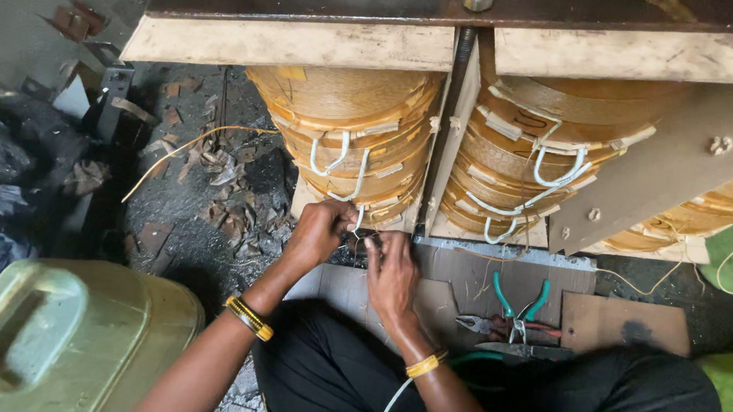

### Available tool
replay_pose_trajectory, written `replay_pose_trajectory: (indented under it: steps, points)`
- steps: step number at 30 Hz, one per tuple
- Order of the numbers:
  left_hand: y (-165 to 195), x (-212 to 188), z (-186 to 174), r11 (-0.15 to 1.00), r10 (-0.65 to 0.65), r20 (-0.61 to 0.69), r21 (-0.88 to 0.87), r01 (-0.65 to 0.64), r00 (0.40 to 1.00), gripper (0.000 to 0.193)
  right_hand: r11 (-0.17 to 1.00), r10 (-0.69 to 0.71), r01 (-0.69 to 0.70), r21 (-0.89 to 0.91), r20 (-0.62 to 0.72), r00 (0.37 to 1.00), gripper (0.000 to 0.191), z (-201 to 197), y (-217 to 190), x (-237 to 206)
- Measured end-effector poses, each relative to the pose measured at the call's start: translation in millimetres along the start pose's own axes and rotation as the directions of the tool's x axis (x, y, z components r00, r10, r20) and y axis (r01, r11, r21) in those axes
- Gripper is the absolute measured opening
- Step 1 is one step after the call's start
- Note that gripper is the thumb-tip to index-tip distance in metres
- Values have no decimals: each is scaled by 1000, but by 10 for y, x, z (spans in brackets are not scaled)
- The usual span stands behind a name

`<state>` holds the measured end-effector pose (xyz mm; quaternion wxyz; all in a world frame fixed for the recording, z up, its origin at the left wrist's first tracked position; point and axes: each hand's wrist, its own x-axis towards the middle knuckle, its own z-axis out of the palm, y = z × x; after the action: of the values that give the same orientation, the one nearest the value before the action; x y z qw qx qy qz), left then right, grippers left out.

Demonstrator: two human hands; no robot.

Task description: The person sits on the floor and repairs electrical coils by stripping white wire ends, threading them through slots in the coil, and securing them with pliers. The person repeats this process for multiple coils stacked vertically.

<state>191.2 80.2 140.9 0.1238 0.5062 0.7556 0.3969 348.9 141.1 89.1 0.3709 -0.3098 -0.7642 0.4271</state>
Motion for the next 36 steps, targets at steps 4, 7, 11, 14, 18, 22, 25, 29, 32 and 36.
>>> replay_pose_trajectory:
  steps: [4,7,11,14,18,22,25,29,32,36]
  points:
    - [9,4,-18,1000,-12,-4,0,12,1000,20,818,-476,451,-357,21,879,31,-26,-149,77]
    - [13,-2,0,997,69,-36,39,-68,997,24,889,-363,358,-284,39,931,27,120,-86,131]
    - [1,-88,19,1000,-3,-7,10,3,1000,20,688,293,-479,545,394,871,28,257,-5,108]
    - [-19,-151,-1,999,9,-11,43,-9,1000,21,719,367,-541,436,423,828,29,149,4,46]
    - [-53,-199,-25,1000,-14,-22,6,14,1000,21,920,-176,186,-345,61,983,31,-81,-195,-4]
    - [-121,-191,-18,996,83,-50,30,-81,995,26,776,-428,449,-442,153,891,34,10,-330,56]
    - [-166,-198,38,998,24,-8,64,-24,1000,25,880,177,-287,378,300,938,40,163,-251,86]
    - [-139,-237,168,994,40,-12,101,-39,999,22,683,330,-596,422,551,767,48,-52,95,79]
    - [-90,-357,63,992,65,4,105,-65,998,20,839,333,-520,159,606,722,50,-305,361,-42]
    - [-26,-585,-354,983,104,75,144,-114,992,32,546,79,634,-548,787,612,28,-1204,778,-321]
